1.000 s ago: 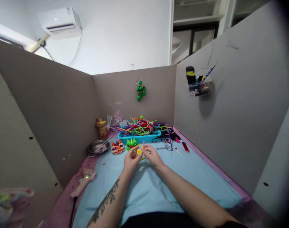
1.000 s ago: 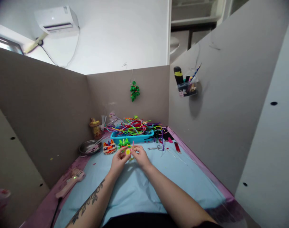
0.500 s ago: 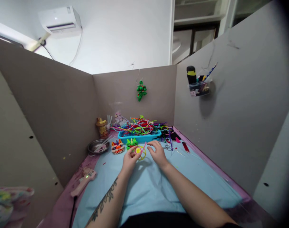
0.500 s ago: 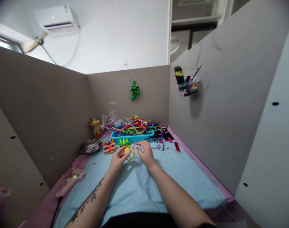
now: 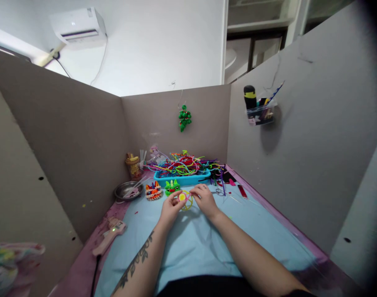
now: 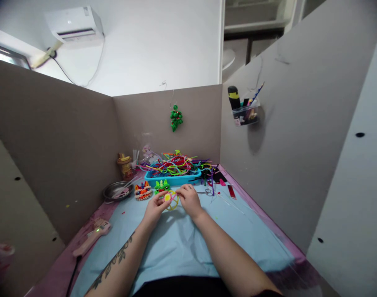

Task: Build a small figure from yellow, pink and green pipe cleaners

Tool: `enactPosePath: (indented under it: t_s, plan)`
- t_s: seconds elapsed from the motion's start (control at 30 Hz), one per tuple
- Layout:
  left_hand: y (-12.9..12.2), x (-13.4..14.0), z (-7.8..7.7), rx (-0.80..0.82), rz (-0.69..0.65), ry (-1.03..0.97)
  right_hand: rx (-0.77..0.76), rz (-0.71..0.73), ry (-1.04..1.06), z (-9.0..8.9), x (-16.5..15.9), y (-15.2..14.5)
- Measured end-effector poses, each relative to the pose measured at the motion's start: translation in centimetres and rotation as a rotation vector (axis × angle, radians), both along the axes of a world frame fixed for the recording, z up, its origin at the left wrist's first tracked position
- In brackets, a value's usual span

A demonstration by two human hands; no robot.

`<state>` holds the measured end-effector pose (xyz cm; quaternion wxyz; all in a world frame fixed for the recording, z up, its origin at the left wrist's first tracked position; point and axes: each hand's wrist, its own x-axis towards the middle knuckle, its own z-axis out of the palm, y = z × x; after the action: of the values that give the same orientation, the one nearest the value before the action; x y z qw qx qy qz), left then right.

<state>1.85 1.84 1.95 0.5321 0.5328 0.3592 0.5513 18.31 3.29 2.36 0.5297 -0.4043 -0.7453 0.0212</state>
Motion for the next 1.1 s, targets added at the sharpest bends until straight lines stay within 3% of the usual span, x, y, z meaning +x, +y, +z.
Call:
enactPosePath:
  t_s: [0.33,0.5,0.67,0.87,1.1]
  plan:
    - [0.0,0.0,0.0,-0.001,0.020,-0.013,0.025,0.055,0.103,0.0,-0.7,-0.7]
    - [0.1,-0.1,-0.1,0.011,0.012,-0.012,-0.117,0.103,0.130,-0.1,-1.1,-0.7]
    - [0.0,-0.2,0.0,0.029,0.031,-0.001,-0.258,0.019,0.150,-1.0,-0.9,0.5]
    - [0.2,-0.1,-0.1,0.051,0.047,-0.001,-0.435,0.153,0.195,-2.1,-0.9,1.3]
    - [0.2,-0.1,-0.2,0.115,0.091,0.041,-0.324,0.066,0.086,-2.1,-1.3,0.8]
